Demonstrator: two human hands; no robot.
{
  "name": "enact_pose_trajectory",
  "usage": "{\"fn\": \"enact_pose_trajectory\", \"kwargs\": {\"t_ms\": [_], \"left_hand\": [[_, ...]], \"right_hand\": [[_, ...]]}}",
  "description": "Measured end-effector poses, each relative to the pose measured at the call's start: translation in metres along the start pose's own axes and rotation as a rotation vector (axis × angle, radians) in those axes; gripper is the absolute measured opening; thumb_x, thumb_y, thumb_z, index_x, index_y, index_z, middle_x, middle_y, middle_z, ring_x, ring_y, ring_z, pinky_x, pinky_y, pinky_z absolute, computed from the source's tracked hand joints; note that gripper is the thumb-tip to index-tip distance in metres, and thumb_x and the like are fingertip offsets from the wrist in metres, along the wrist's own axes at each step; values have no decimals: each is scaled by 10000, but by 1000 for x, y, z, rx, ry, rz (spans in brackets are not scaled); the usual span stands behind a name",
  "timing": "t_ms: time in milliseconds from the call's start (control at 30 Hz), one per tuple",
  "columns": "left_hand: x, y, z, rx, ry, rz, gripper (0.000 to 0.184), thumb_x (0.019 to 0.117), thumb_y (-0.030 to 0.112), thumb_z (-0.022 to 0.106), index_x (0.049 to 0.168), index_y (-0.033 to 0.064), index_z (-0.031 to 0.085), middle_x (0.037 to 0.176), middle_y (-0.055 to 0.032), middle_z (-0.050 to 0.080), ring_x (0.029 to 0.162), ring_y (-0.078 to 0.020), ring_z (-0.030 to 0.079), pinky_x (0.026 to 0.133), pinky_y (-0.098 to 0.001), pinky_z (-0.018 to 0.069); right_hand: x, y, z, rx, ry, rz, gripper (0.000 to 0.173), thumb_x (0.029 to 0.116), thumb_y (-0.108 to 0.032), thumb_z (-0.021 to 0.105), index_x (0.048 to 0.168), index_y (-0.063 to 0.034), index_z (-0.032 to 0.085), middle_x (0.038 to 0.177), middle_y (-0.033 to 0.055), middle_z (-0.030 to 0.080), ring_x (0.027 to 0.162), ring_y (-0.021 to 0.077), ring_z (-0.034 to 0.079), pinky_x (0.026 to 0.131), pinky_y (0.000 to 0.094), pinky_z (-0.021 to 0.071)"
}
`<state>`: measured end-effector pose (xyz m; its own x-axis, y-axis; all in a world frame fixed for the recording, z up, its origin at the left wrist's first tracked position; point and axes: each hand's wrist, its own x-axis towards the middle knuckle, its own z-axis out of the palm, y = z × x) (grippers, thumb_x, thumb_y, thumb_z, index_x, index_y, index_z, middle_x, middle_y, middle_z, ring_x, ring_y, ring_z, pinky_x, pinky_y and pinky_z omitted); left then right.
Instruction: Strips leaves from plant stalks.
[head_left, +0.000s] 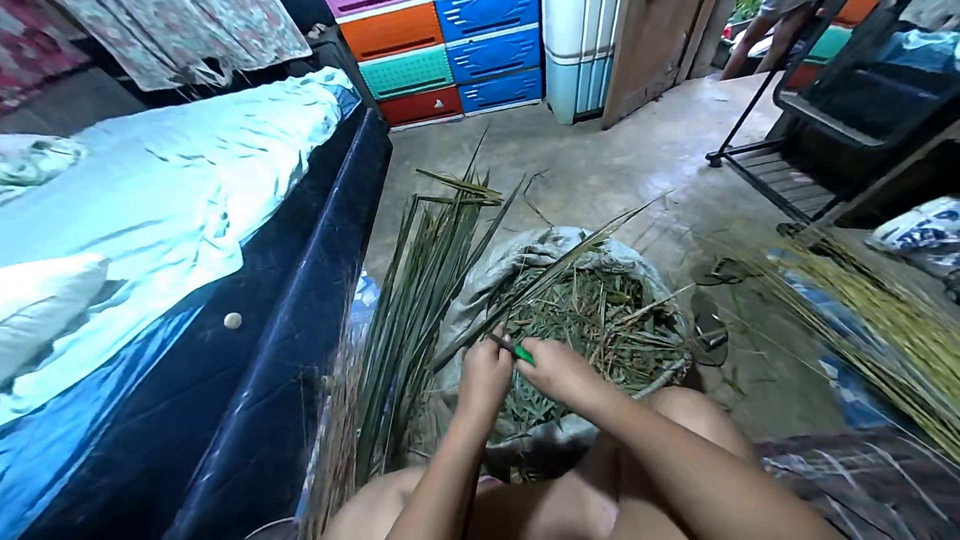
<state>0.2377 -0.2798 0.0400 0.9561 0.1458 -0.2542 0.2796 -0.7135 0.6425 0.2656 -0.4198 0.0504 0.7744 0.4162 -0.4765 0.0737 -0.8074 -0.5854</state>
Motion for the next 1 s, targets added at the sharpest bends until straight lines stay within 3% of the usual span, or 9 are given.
{"fn": "enact_pose_trajectory", "kwargs": {"t_ms": [100,200,333,467,533,600,633,733,1000], "left_hand": [[-1,-2,6,31,31,-3,357,1098,190,421,1205,-21,689,1089,-220,709,1065,-346,682,965,-535,506],[-5,0,6,37,-16,10,431,1121,230,396,1489,60,543,1274,-213,687,1210,-345,652,1072,-525,466],[-8,-4,8,18,5,60,432,1120,230,398,1483,50,547,1239,-219,701,1178,-352,670,1057,-523,479],[-6,-12,5,-34,4,60,428,1120,219,403,1471,26,551,1255,-227,694,1187,-351,666,1067,-512,474],[-6,-12,3,-52,-8,42,396,1107,185,419,1381,-17,622,1220,-233,701,1172,-354,669,1053,-522,482],[-6,-13,4,-65,-4,39,335,1077,146,431,1087,-58,697,1015,-222,700,988,-335,683,916,-520,516],[-5,-15,5,-86,-14,40,341,1083,159,428,1067,-53,694,966,-208,693,925,-315,681,878,-505,524],[-6,-17,5,-167,-38,55,402,1118,227,420,1410,29,612,1028,-176,729,858,-257,695,870,-452,550],[-15,-16,4,-226,-48,89,385,1112,218,442,1417,58,614,828,-96,689,676,-163,608,717,-355,525]], "right_hand": [[9,-7,0,-143,65,84,350,1086,-297,482,1282,-35,604,1186,214,697,1139,393,679,930,595,527],[27,-1,-12,-184,176,194,369,1093,-293,474,1330,-30,578,1226,223,689,1162,406,675,932,595,529],[37,14,-32,-129,296,296,364,1093,-297,463,1330,-50,586,1239,205,689,1165,386,675,938,590,524],[18,11,-18,-11,158,159,334,1084,-278,478,1242,-23,626,1110,221,685,1046,383,677,885,590,518],[8,5,-2,16,47,90,317,1081,-282,483,1189,-25,634,1031,206,673,967,363,670,838,571,517],[5,0,8,-16,5,70,314,1081,-282,481,1183,-27,632,1040,205,680,990,366,676,850,576,516],[6,-2,8,-48,18,74,320,1082,-281,482,1197,-22,630,1072,212,686,1029,375,679,872,583,515],[18,1,-6,-134,115,138,329,1082,-279,489,1239,-22,619,1155,226,691,1117,396,674,916,598,515],[34,29,-38,-8,355,261,336,1096,-275,458,1261,-33,623,1155,210,688,1105,371,671,924,576,508]]}}
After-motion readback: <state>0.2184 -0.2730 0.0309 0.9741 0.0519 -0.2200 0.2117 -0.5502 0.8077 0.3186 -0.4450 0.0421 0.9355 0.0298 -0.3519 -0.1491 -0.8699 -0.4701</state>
